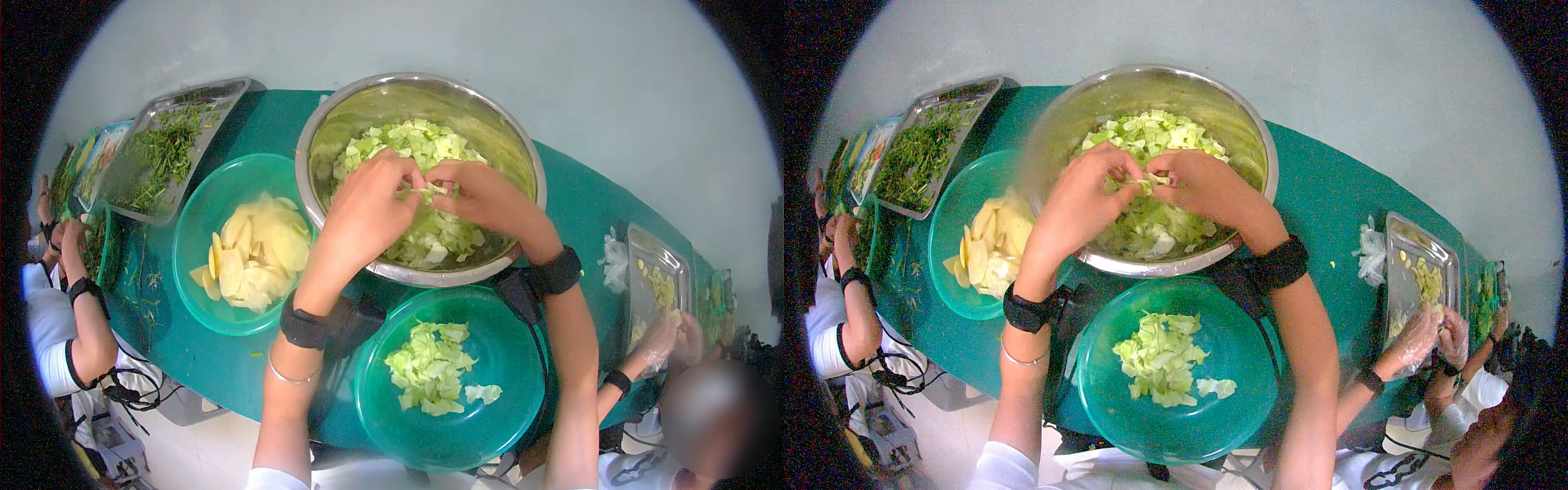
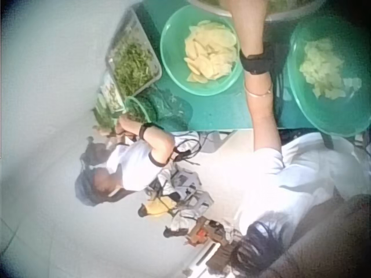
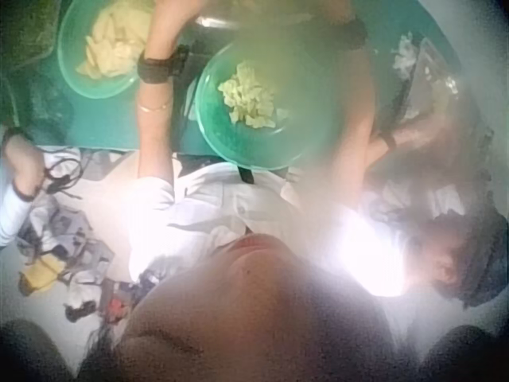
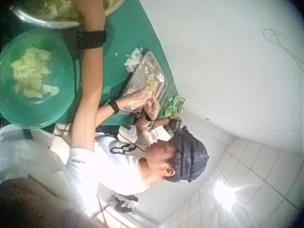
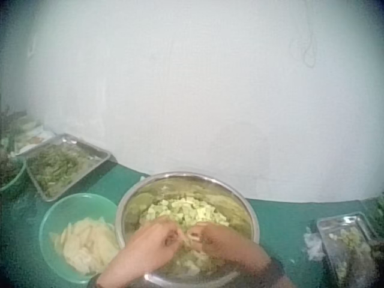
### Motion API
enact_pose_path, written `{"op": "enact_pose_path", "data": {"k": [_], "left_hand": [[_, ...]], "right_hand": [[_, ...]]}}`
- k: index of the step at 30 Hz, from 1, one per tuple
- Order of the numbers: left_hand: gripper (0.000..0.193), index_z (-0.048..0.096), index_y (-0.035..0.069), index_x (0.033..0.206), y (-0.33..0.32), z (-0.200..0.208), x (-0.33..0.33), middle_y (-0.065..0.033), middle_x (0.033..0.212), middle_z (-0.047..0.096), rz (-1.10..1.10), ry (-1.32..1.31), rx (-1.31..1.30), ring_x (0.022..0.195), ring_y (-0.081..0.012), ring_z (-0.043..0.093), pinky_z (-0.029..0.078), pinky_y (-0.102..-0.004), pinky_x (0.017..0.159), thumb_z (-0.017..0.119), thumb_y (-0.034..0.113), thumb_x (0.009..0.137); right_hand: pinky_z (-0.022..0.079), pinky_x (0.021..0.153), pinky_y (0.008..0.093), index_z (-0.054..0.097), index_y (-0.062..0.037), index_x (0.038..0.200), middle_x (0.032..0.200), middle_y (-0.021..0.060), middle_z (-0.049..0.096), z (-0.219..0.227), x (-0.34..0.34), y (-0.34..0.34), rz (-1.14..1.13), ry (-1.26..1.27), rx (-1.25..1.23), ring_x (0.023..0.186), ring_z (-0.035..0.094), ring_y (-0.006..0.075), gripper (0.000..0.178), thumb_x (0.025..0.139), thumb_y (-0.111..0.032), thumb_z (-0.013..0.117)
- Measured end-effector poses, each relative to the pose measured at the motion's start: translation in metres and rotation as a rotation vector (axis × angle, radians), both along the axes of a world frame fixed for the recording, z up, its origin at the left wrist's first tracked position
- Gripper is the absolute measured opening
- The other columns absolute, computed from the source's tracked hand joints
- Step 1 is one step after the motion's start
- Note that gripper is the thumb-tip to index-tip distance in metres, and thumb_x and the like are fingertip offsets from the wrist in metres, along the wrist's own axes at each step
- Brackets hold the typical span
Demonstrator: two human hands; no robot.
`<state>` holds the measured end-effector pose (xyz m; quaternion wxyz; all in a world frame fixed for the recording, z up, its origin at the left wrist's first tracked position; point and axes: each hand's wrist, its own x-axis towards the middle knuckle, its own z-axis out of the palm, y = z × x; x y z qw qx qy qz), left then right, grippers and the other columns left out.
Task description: Tearing cabbage leaves into smaller pieces by hand and placing them into a large metal bowl.
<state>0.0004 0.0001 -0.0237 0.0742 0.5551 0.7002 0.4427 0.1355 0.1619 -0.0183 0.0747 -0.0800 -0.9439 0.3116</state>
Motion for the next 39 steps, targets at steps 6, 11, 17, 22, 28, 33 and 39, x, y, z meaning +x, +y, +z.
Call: {"op": "enact_pose_path", "data": {"k": [6,11,17,22,28,33,39], "left_hand": [[0.012,0.065,-0.001,0.093,0.003,0.003,0.0,-0.0208,0.097,0.066,-0.067,-0.103,0.015,0.087,-0.0348,0.068,0.053,-0.043,0.079,0.067,0.004,0.082],[0.012,0.062,-0.002,0.093,0.006,0.001,0.0,-0.0216,0.094,0.067,-0.063,-0.144,0.06,0.086,-0.0358,0.068,0.054,-0.0433,0.078,0.066,0.002,0.083],[0.01,0.059,-0.003,0.089,0.006,0.007,0.002,-0.0229,0.088,0.068,-0.07,-0.181,0.024,0.084,-0.0381,0.067,0.053,-0.0437,0.076,0.064,0.002,0.083],[0.014,0.058,-0.003,0.096,0.005,0.006,0.002,-0.0219,0.09,0.069,-0.05,-0.21,0.057,0.08,-0.0354,0.068,0.053,-0.0424,0.074,0.064,0.003,0.084],[0.018,0.06,-0.003,0.099,0.005,0.002,0.0,-0.0206,0.092,0.07,-0.053,-0.225,0.027,0.078,-0.0317,0.067,0.053,-0.0413,0.073,0.065,0.004,0.083],[0.014,0.062,-0.001,0.095,0.004,0.004,-0.003,-0.0147,0.087,0.069,-0.038,-0.188,0.005,0.076,-0.024,0.067,0.053,-0.0355,0.071,0.067,0.004,0.083],[0.015,0.062,-0.002,0.093,0.003,0.013,0.002,-0.0192,0.087,0.068,0.033,-0.204,-0.032,0.077,-0.0322,0.067,0.053,-0.0409,0.074,0.065,0.005,0.081]], "right_hand": [[0.053,0.068,0.0373,0.07,-0.0038,0.108,0.083,0.0181,0.069,0.008,-0.002,-0.004,0.0,0.041,-0.023,0.069,0.065,0.0271,0.028,0.085,-0.019,0.068],[0.051,0.065,0.0366,0.069,-0.004,0.104,0.077,0.0163,0.066,0.01,-0.002,-0.006,0.004,0.088,-0.062,0.065,0.062,0.0252,0.025,0.084,-0.02,0.071],[0.049,0.064,0.0352,0.068,-0.0023,0.1,0.078,0.0136,0.065,0.001,-0.002,-0.001,0.032,0.075,-0.076,0.065,0.058,0.022,0.026,0.085,-0.022,0.073],[0.047,0.062,0.0345,0.067,-0.0014,0.101,0.076,0.0121,0.065,0.003,-0.003,-0.004,0.003,0.051,-0.181,0.065,0.056,0.0192,0.026,0.084,-0.021,0.074],[0.045,0.059,0.035,0.068,-0.0027,0.102,0.067,0.0115,0.06,0.005,-0.003,-0.004,-0.009,0.037,-0.081,0.06,0.052,0.0171,0.024,0.085,-0.019,0.072],[0.046,0.058,0.0339,0.069,-0.0025,0.099,0.067,0.0105,0.06,0.002,-0.005,-0.003,0.006,0.074,-0.12,0.059,0.053,0.0187,0.021,0.086,-0.018,0.072],[0.054,0.066,0.0324,0.069,-0.0013,0.097,0.08,0.0112,0.068,-0.003,-0.001,0.007,-0.159,0.355,0.04,0.07,0.067,0.0179,0.015,0.088,-0.012,0.071]]}}
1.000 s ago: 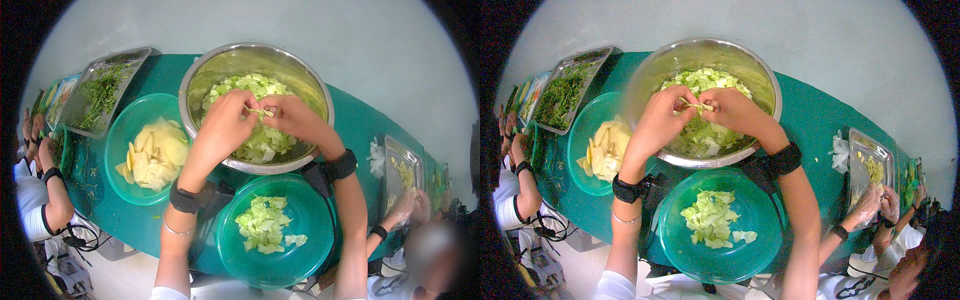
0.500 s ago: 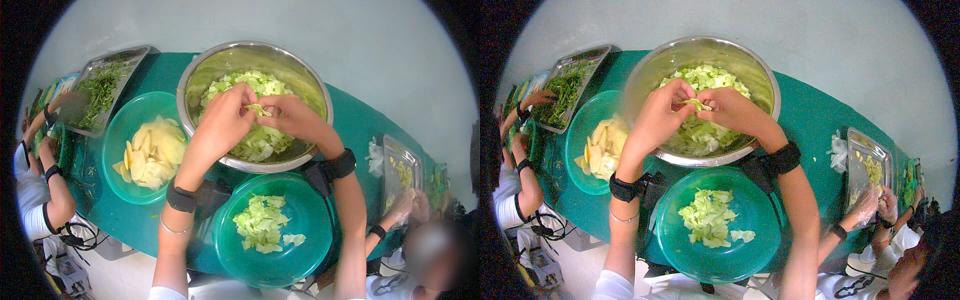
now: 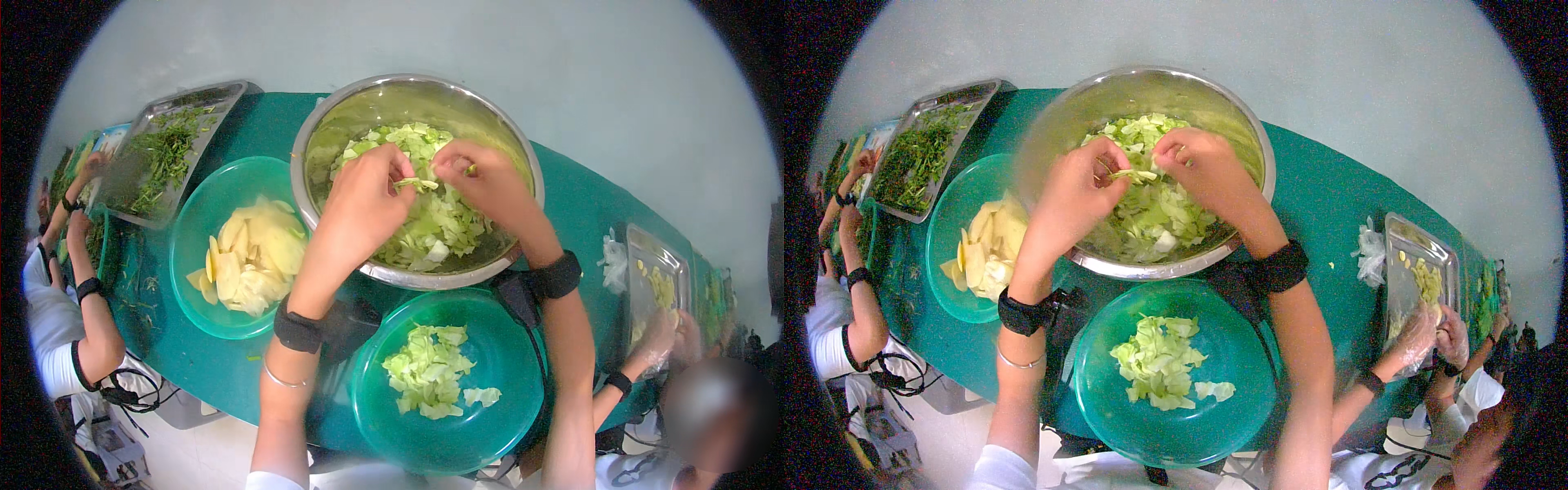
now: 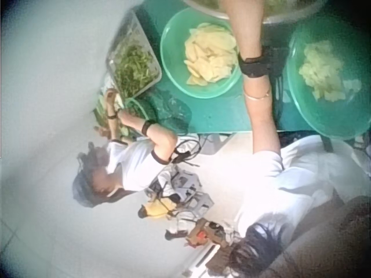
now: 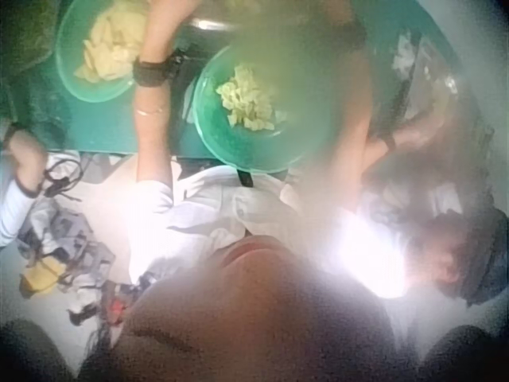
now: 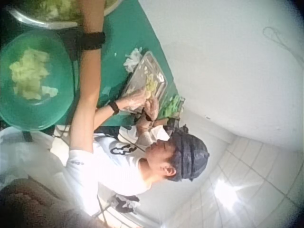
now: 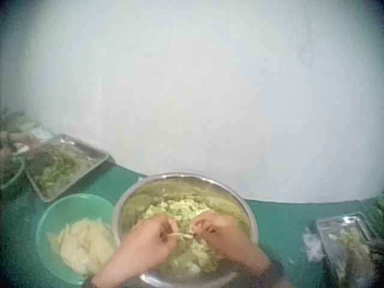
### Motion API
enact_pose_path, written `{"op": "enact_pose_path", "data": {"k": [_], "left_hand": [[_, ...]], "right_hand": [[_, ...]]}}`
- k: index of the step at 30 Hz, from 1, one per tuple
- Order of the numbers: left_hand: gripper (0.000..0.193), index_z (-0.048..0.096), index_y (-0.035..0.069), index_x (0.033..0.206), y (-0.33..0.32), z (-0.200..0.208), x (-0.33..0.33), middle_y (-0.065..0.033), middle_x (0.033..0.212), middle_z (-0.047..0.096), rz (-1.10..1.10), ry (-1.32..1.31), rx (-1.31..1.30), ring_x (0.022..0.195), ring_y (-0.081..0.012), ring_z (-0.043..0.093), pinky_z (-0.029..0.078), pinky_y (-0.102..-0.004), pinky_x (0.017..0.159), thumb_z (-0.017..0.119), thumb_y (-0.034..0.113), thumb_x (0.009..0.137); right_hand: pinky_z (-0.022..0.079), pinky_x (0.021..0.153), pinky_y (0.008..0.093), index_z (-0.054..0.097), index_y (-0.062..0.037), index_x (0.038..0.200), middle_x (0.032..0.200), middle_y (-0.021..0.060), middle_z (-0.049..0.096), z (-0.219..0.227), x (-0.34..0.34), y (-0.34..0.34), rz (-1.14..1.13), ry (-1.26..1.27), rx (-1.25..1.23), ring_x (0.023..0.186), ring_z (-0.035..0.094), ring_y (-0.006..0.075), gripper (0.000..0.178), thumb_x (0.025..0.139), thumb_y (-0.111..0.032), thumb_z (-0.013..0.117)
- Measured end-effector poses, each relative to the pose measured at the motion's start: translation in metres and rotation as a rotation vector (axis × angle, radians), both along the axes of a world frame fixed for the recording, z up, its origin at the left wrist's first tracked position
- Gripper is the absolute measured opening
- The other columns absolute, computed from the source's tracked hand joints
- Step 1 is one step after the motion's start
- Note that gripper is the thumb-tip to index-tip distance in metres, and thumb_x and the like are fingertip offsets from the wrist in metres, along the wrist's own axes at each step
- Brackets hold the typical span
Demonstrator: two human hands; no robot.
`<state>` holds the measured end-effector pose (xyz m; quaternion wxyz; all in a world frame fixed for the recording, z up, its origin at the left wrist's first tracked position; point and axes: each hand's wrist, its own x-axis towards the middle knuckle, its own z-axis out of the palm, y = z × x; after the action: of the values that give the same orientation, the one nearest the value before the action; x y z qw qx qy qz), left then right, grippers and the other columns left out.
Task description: Tearing cabbage leaves into smaller pieces by hand and placing them into a large metal bowl.
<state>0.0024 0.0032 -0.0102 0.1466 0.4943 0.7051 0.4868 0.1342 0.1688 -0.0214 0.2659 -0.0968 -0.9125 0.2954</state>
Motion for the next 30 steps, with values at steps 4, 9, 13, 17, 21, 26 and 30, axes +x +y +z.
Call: {"op": "enact_pose_path", "data": {"k": [4,9,13,17,21,26,30], "left_hand": [[0.014,0.064,0.003,0.096,0.0,-0.009,-0.005,-0.0086,0.086,0.069,-0.03,0.061,0.017,0.075,-0.0182,0.066,0.051,-0.0319,0.068,0.069,0.004,0.083],[0.014,0.062,0.001,0.095,0.005,-0.017,-0.006,-0.0134,0.087,0.069,-0.009,0.091,0.16,0.08,-0.0255,0.067,0.053,-0.0364,0.074,0.069,0.004,0.082],[0.015,0.06,-0.001,0.093,0.006,-0.012,-0.007,-0.0188,0.087,0.069,-0.02,-0.044,0.112,0.08,-0.0323,0.068,0.054,-0.0404,0.076,0.068,0.005,0.082],[0.016,0.059,-0.001,0.095,0.006,-0.014,-0.007,-0.0179,0.087,0.069,-0.015,-0.115,0.16,0.079,-0.031,0.068,0.053,-0.0394,0.075,0.068,0.005,0.083],[0.018,0.059,0.001,0.098,0.006,-0.012,-0.006,-0.0172,0.087,0.069,0.014,-0.045,0.144,0.078,-0.0293,0.068,0.053,-0.039,0.074,0.068,0.005,0.083],[0.02,0.062,0.001,0.102,0.006,-0.016,-0.006,-0.0168,0.089,0.07,0.07,0.01,0.11,0.08,-0.0294,0.068,0.053,-0.0395,0.075,0.068,0.005,0.083],[0.018,0.065,0.0,0.1,0.007,-0.016,-0.008,-0.017,0.092,0.071,0.036,0.023,0.117,0.084,-0.0307,0.069,0.054,-0.0394,0.077,0.067,0.005,0.083]], "right_hand": [[0.055,0.068,0.0314,0.07,-0.0014,0.097,0.086,0.01,0.07,0.007,-0.003,-0.006,-0.003,0.078,0.007,0.076,0.069,0.0152,0.013,0.089,-0.011,0.071],[0.052,0.079,0.0258,0.072,-0.0009,0.107,0.094,0.0023,0.071,0.02,0.0,-0.013,0.145,-0.114,-0.325,0.088,0.064,0.0091,0.018,0.094,-0.013,0.07],[0.056,0.073,0.0291,0.073,-0.0032,0.106,0.09,0.0057,0.073,0.012,-0.001,-0.01,0.161,-0.077,-0.281,0.082,0.069,0.0122,0.017,0.093,-0.014,0.069],[0.055,0.072,0.0287,0.073,-0.0032,0.106,0.09,0.0083,0.074,0.008,-0.003,-0.009,0.17,-0.008,-0.266,0.079,0.068,0.0131,0.017,0.094,-0.014,0.067],[0.056,0.074,0.0335,0.072,-0.0041,0.104,0.089,0.0114,0.073,-0.005,0.001,0.002,0.111,-0.154,-0.149,0.079,0.07,0.0211,0.019,0.09,-0.016,0.068],[0.055,0.077,0.0402,0.071,-0.0054,0.102,0.089,0.0141,0.071,-0.015,0.006,0.001,0.359,-0.383,0.012,0.084,0.07,0.0314,0.026,0.082,-0.022,0.07],[0.051,0.081,0.0413,0.068,-0.0032,0.106,0.089,0.0135,0.066,-0.017,0.009,0.002,0.389,-0.509,0.037,0.088,0.065,0.0283,0.03,0.084,-0.024,0.071]]}}
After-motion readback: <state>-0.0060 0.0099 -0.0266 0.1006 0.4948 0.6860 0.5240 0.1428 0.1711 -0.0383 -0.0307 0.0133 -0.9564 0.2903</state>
